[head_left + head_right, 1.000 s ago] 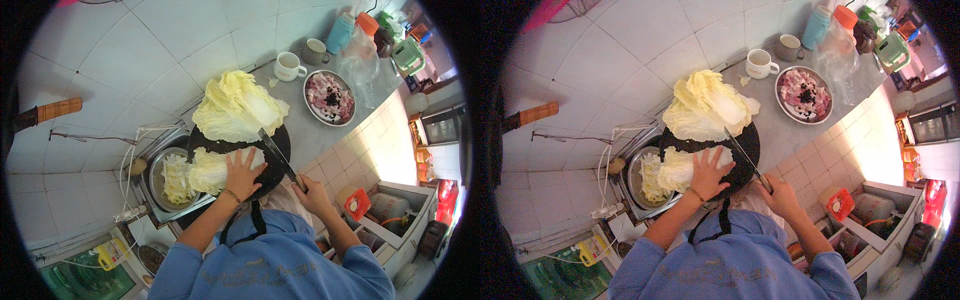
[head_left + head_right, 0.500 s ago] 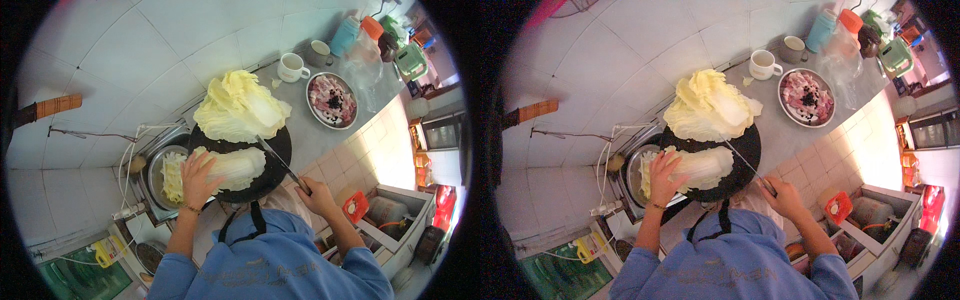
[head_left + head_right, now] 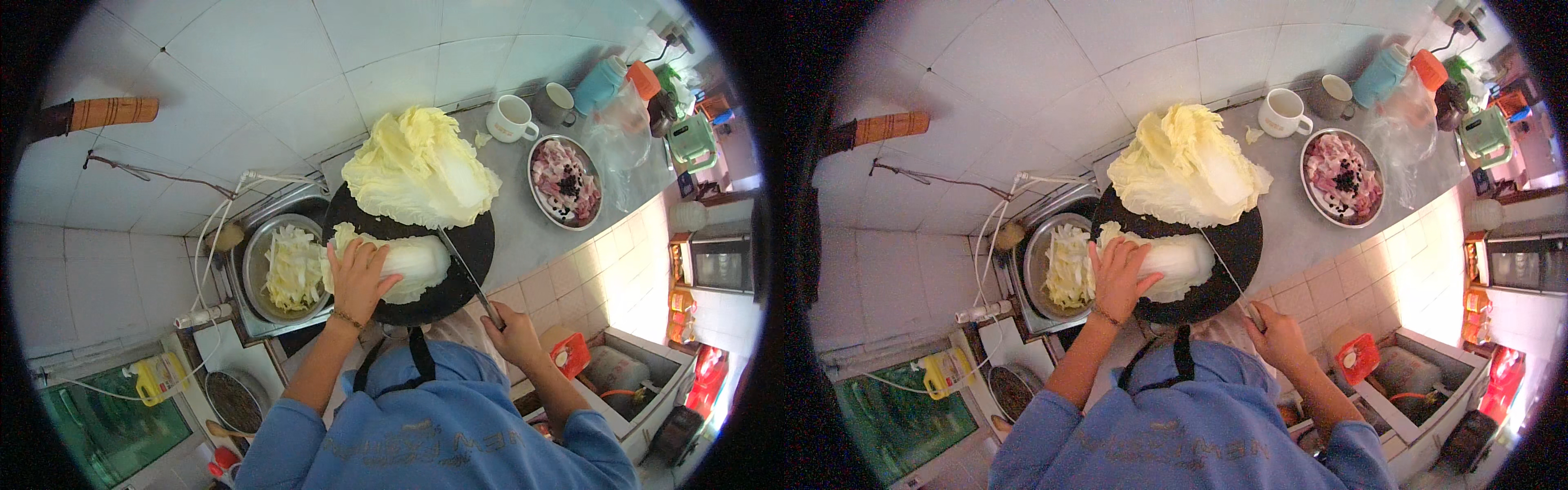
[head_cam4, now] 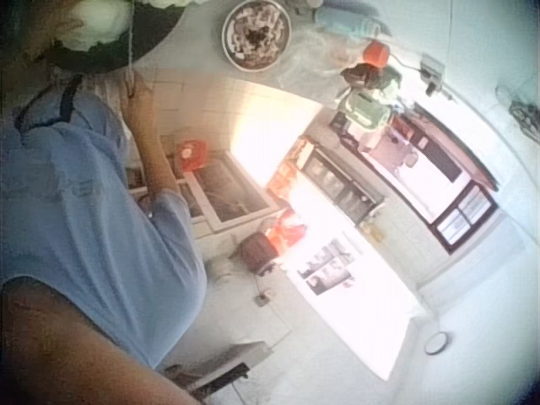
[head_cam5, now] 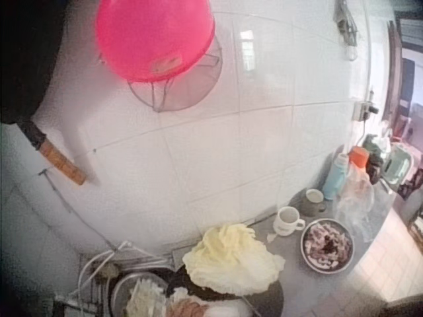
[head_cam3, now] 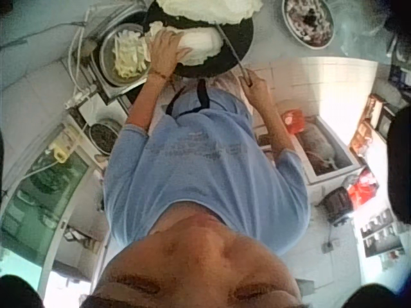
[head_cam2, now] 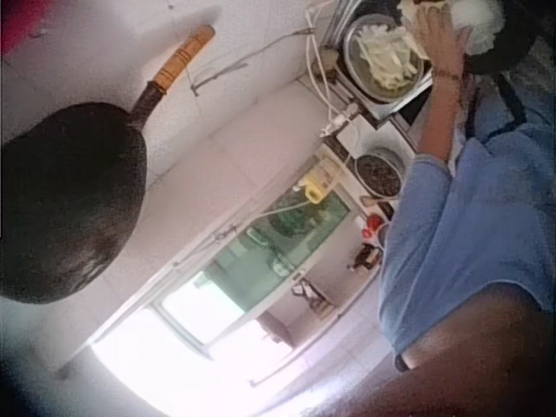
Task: The person retrieves a metal bowl from a cabinet, then uses a cleaver to chop napa cabbage on a cutting board. The chopped cabbage is transferred into the bowl. A plate of raw meat is visible nearby.
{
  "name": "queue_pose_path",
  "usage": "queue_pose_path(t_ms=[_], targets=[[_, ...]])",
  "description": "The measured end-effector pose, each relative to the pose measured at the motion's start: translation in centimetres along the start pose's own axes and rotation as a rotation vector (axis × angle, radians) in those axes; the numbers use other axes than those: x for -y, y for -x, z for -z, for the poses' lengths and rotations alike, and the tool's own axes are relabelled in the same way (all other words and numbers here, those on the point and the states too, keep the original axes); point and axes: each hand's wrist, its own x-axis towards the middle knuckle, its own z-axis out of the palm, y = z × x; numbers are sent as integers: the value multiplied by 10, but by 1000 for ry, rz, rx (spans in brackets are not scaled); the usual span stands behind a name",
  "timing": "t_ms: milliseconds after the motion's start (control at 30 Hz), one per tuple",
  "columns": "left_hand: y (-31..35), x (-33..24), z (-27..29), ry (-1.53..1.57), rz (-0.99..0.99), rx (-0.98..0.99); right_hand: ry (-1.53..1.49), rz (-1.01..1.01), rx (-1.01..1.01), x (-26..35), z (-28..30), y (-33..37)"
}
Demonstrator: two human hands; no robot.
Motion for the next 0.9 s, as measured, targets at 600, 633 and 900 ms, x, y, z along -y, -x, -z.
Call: queue_pose_path(t_ms=[600,633,900], targets=[[-11,-12,-2,-16,-91,28,128,22,25,10,29,-5],[-4,-8,-2,20,-105,42,116,87,6,14,36,-6],[17,17,-35,189,-152,-126,261,321,92,58,69,-62]])
